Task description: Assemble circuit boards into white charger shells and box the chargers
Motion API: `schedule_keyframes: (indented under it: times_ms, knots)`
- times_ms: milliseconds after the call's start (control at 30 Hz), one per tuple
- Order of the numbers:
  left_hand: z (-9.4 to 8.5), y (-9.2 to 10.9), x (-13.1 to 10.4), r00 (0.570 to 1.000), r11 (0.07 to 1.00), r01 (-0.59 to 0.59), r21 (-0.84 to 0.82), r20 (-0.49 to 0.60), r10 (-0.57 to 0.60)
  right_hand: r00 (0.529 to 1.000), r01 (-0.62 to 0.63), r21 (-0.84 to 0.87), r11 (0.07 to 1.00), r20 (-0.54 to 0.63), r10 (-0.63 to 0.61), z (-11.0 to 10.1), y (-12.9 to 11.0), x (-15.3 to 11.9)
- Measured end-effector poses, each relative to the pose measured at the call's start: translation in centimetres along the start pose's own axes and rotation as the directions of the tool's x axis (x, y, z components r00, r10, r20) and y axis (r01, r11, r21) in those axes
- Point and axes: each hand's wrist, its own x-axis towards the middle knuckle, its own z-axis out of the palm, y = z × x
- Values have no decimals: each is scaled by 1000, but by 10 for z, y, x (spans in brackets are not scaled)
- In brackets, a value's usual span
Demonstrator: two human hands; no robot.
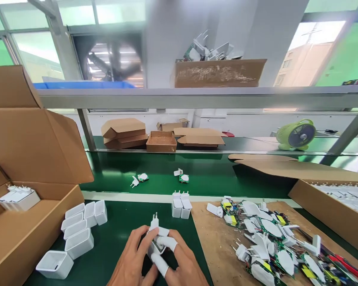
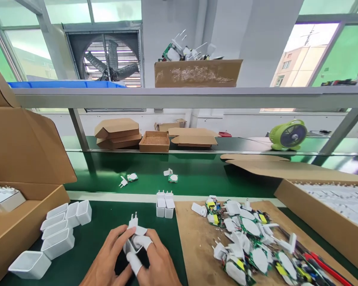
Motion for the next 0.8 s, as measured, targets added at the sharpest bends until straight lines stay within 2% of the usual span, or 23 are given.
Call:
schedule_keyframes:
  times_ms: [67,133,267,333,400,467,533,667,733,800]
  knots:
    - [6,-8,-6,999,999,35,-18,-4,-35,1000,8,-82,997,12,-7,-4,-5,-1]
    - [7,-15,-8,999,1000,22,-17,-24,-23,999,36,-165,986,-3,-37,-4,-4,-2]
    - [0,-25,13,998,998,-53,-38,11,54,967,207,-353,912,-68,-246,4,12,-3]
    - [-3,-26,31,998,997,-29,-74,53,33,976,193,-401,895,-11,-216,4,21,-2]
    - [-3,-26,49,997,994,-2,-113,76,10,992,121,-435,892,91,-90,1,25,0]
    - [1,-29,62,995,990,8,-141,99,6,983,73,-444,893,185,12,-5,25,3]
    - [6,-34,71,990,985,32,-171,139,-8,973,43,-423,905,222,58,-10,26,5]
    - [18,-47,89,976,965,110,-240,209,-60,980,42,-469,882,191,54,-1,41,5]
    - [25,-48,101,971,955,133,-265,226,-72,979,88,-469,879,203,10,15,56,3]
    - [31,-45,112,964,940,151,-306,255,-72,987,97,-425,900,155,-34,34,71,1]
